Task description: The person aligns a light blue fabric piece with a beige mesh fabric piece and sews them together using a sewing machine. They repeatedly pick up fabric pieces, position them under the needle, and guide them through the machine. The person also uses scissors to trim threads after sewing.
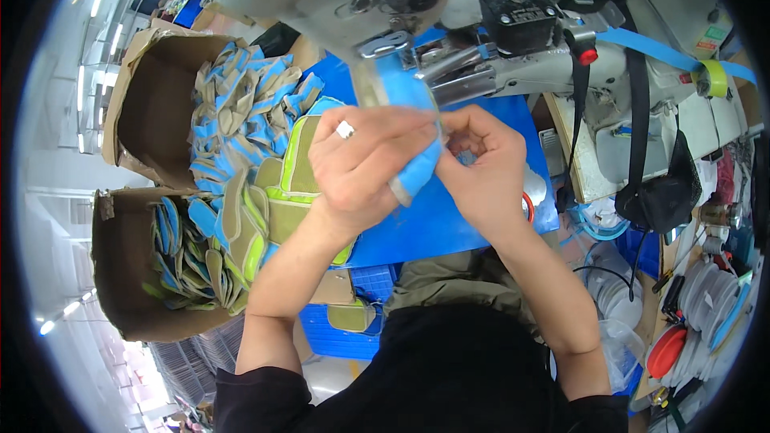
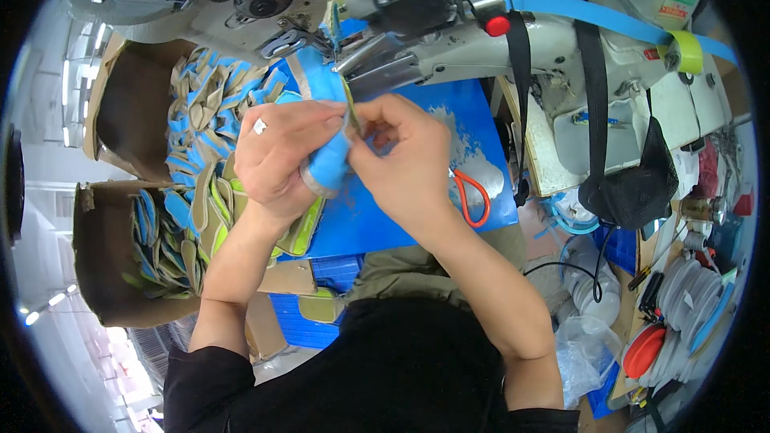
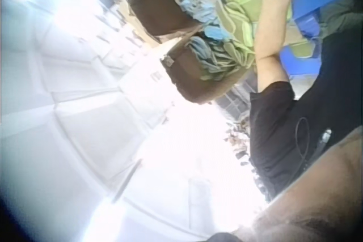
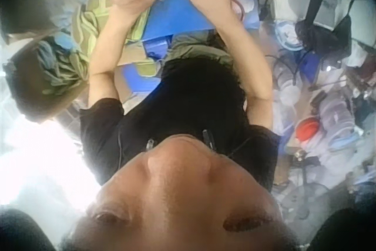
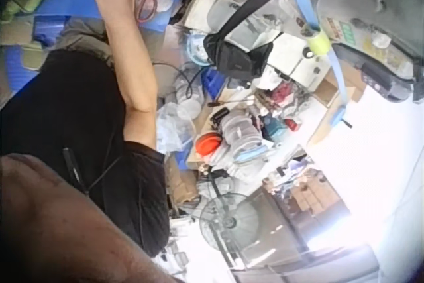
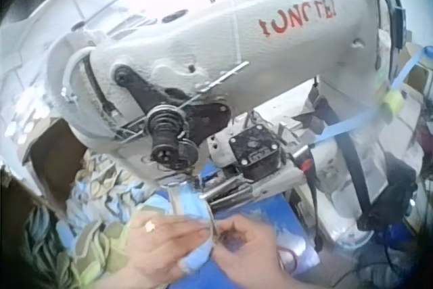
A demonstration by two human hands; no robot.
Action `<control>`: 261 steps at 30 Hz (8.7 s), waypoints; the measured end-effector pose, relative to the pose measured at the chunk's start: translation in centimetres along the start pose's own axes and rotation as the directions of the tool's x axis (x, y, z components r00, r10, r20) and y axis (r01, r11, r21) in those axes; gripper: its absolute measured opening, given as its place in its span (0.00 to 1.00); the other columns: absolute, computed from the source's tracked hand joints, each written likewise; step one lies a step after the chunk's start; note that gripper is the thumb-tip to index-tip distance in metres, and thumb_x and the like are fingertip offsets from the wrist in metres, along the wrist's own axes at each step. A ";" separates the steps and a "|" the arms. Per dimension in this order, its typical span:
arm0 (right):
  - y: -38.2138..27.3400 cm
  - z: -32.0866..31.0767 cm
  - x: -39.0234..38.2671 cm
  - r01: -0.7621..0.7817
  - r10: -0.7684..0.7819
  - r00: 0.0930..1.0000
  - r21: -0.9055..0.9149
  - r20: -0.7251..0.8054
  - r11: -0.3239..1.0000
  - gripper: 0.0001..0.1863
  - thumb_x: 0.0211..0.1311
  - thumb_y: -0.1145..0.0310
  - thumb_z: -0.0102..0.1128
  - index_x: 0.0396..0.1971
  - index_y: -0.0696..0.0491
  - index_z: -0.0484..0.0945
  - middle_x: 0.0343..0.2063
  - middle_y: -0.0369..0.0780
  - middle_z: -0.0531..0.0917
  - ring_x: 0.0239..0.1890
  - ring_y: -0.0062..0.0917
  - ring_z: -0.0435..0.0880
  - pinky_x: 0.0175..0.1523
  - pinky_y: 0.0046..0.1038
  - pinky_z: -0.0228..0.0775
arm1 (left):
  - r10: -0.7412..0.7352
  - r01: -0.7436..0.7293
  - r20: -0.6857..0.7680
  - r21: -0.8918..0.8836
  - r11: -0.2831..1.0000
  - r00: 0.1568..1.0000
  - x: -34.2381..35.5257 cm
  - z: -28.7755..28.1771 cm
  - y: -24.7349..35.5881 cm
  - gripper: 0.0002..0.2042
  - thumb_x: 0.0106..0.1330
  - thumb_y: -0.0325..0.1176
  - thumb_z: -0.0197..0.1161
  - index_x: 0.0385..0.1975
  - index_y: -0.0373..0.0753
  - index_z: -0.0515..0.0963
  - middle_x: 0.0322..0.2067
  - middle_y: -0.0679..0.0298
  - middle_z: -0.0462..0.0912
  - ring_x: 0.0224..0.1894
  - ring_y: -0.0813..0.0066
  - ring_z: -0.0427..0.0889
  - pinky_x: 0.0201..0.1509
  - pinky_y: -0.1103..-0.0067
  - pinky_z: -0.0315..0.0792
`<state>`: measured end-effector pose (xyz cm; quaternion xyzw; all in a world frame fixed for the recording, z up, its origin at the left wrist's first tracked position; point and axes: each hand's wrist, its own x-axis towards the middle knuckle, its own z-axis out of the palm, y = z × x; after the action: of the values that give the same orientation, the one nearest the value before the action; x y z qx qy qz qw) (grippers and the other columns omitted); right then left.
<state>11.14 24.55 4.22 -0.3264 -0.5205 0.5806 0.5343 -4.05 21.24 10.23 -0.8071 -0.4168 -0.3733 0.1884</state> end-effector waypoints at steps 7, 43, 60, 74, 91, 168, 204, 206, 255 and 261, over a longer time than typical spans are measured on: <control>0.3 0.2 -0.2 0.076 -0.078 0.996 -0.071 -0.037 0.995 0.08 0.52 0.77 0.71 0.34 0.58 0.85 0.26 0.37 0.85 0.30 0.18 0.83 0.37 0.23 0.75 | 0.034 -0.035 0.043 0.035 0.999 0.998 0.6 -0.3 -0.8 0.08 0.49 0.32 0.72 0.31 0.42 0.86 0.35 0.68 0.89 0.36 0.74 0.88 0.41 0.77 0.69; 2.7 4.2 0.0 0.199 -0.232 0.913 -0.131 -0.335 0.971 0.11 0.49 0.83 0.73 0.32 0.57 0.82 0.29 0.39 0.85 0.31 0.26 0.87 0.38 0.26 0.78 | 0.185 -0.195 0.196 0.034 0.980 0.963 1.1 -1.5 -2.6 0.12 0.50 0.31 0.74 0.36 0.41 0.87 0.39 0.65 0.91 0.43 0.71 0.90 0.55 0.75 0.64; 3.6 6.1 -1.1 0.187 -0.138 0.900 0.082 -0.413 0.979 0.11 0.55 0.77 0.76 0.39 0.59 0.88 0.30 0.41 0.88 0.32 0.24 0.87 0.38 0.25 0.76 | -0.135 0.186 0.148 -0.415 0.891 0.980 0.8 -0.9 -4.5 0.11 0.57 0.28 0.76 0.38 0.35 0.86 0.38 0.58 0.92 0.36 0.70 0.88 0.47 0.76 0.71; 3.7 4.3 -0.1 0.107 -0.044 0.955 0.200 -0.294 0.974 0.12 0.55 0.86 0.69 0.40 0.62 0.86 0.31 0.36 0.87 0.35 0.16 0.84 0.44 0.21 0.78 | 0.170 -0.175 0.198 0.007 0.985 0.965 1.2 -1.6 -3.0 0.11 0.51 0.34 0.74 0.36 0.42 0.87 0.40 0.65 0.91 0.44 0.70 0.90 0.52 0.73 0.66; 0.9 2.5 0.5 -0.042 0.071 0.987 0.191 -0.145 0.981 0.10 0.59 0.80 0.72 0.41 0.60 0.85 0.31 0.36 0.88 0.32 0.13 0.84 0.37 0.18 0.75 | 0.029 -0.027 0.033 -0.054 0.998 0.999 0.2 -0.1 -3.3 0.11 0.49 0.31 0.74 0.34 0.42 0.86 0.39 0.65 0.91 0.41 0.70 0.89 0.48 0.74 0.66; -0.5 -1.3 -0.7 -0.115 0.074 0.983 0.254 0.166 0.960 0.12 0.60 0.76 0.70 0.44 0.59 0.86 0.27 0.34 0.85 0.28 0.11 0.80 0.32 0.18 0.71 | -0.275 0.312 0.199 -0.190 0.931 0.941 -0.8 -0.9 -0.3 0.19 0.51 0.29 0.74 0.45 0.35 0.85 0.40 0.55 0.85 0.42 0.61 0.83 0.47 0.72 0.76; -0.7 -0.2 0.4 -0.233 0.195 0.971 0.357 0.141 0.905 0.10 0.67 0.78 0.65 0.47 0.61 0.84 0.31 0.34 0.87 0.32 0.10 0.82 0.37 0.15 0.73 | -0.022 -0.009 0.214 0.147 0.989 0.977 0.5 -0.9 -1.3 0.19 0.53 0.33 0.66 0.47 0.40 0.85 0.48 0.64 0.85 0.46 0.67 0.84 0.50 0.71 0.68; -0.9 -0.1 0.7 -0.227 0.190 0.972 0.354 0.137 0.907 0.11 0.67 0.77 0.66 0.47 0.61 0.84 0.32 0.34 0.87 0.32 0.11 0.82 0.37 0.16 0.73 | -0.051 0.020 0.210 0.145 0.989 0.976 0.6 -0.7 -1.4 0.19 0.51 0.33 0.67 0.46 0.41 0.85 0.47 0.63 0.85 0.46 0.66 0.84 0.49 0.70 0.69; -0.6 1.3 1.2 -0.168 0.191 0.981 0.407 -0.016 0.898 0.10 0.65 0.77 0.68 0.44 0.62 0.86 0.34 0.37 0.88 0.35 0.13 0.83 0.41 0.18 0.75 | -0.341 0.343 0.101 0.003 0.939 0.934 -1.6 -1.2 -2.2 0.21 0.58 0.32 0.66 0.53 0.43 0.83 0.47 0.63 0.84 0.49 0.65 0.83 0.56 0.67 0.73; 0.8 1.1 0.9 0.057 -0.055 0.998 0.096 -0.031 0.994 0.13 0.57 0.78 0.72 0.43 0.58 0.87 0.33 0.38 0.88 0.35 0.18 0.83 0.44 0.24 0.76 | -0.704 0.613 0.647 -0.693 -0.380 0.294 -1.7 -1.2 0.1 0.16 0.71 0.35 0.65 0.54 0.35 0.80 0.49 0.61 0.85 0.50 0.76 0.83 0.55 0.73 0.77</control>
<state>9.68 25.19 3.85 -0.2935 -0.4930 0.5853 0.5729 -5.17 19.51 9.72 -0.2965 -0.4854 -0.5930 -0.5700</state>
